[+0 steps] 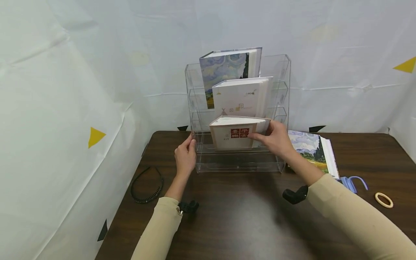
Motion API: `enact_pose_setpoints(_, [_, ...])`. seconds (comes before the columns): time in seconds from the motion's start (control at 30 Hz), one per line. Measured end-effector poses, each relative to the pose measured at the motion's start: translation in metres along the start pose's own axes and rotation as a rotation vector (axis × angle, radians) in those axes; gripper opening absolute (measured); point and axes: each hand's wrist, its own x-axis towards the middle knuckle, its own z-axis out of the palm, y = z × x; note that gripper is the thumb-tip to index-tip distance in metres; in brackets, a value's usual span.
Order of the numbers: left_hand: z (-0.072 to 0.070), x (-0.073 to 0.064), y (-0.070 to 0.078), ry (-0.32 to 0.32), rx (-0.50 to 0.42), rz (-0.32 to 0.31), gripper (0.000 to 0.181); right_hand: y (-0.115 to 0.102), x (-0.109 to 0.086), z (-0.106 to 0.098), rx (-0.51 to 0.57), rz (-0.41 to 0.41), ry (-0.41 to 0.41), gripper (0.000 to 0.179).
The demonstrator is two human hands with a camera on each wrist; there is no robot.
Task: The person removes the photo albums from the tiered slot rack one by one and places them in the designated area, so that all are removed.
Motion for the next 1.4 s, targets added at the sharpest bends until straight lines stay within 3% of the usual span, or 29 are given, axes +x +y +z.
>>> enact_pose_setpoints(0.2, [0.0,0.0,0.001,-0.002,-0.01,0.007,0.031,-0.02,-0.013,-0.023,0.073,-0.088,0.102,0.044])
enact_pose_setpoints(0.3, [0.001,-0.001,0.002,-0.007,-0.009,0.004,0.032,-0.035,-0.03,-0.045,0.141,-0.041,0.164,0.043])
enact_pose_setpoints(0.43, [0.0,-0.002,0.002,-0.014,-0.013,-0.012,0.033,-0.036,-0.066,-0.074,0.305,0.178,0.166,0.037])
enact_pose_setpoints(0.63, [-0.001,-0.004,0.0,-0.014,-0.005,-0.056,0.033,0.01,-0.138,-0.095,0.209,0.556,-0.012,0.056])
enact_pose_setpoints(0.73, [-0.001,-0.003,-0.001,-0.026,-0.001,-0.059,0.033,0.035,-0.171,-0.099,0.23,0.72,-0.113,0.057])
enact_pose_setpoints(0.9, [0.001,-0.001,-0.002,-0.017,-0.001,-0.048,0.032,0.064,-0.2,-0.104,0.231,0.873,-0.204,0.05])
enact_pose_setpoints(1.03, [0.0,-0.001,-0.003,-0.022,-0.002,-0.063,0.033,0.076,-0.201,-0.107,0.148,0.91,-0.223,0.056])
enact_pose_setpoints(1.17, [-0.003,-0.003,-0.004,-0.025,0.004,-0.079,0.033,0.083,-0.197,-0.107,0.026,0.894,-0.242,0.07])
enact_pose_setpoints(1.4, [-0.002,-0.003,-0.002,-0.043,-0.009,-0.066,0.034,0.086,-0.194,-0.113,-0.517,0.698,-0.311,0.094])
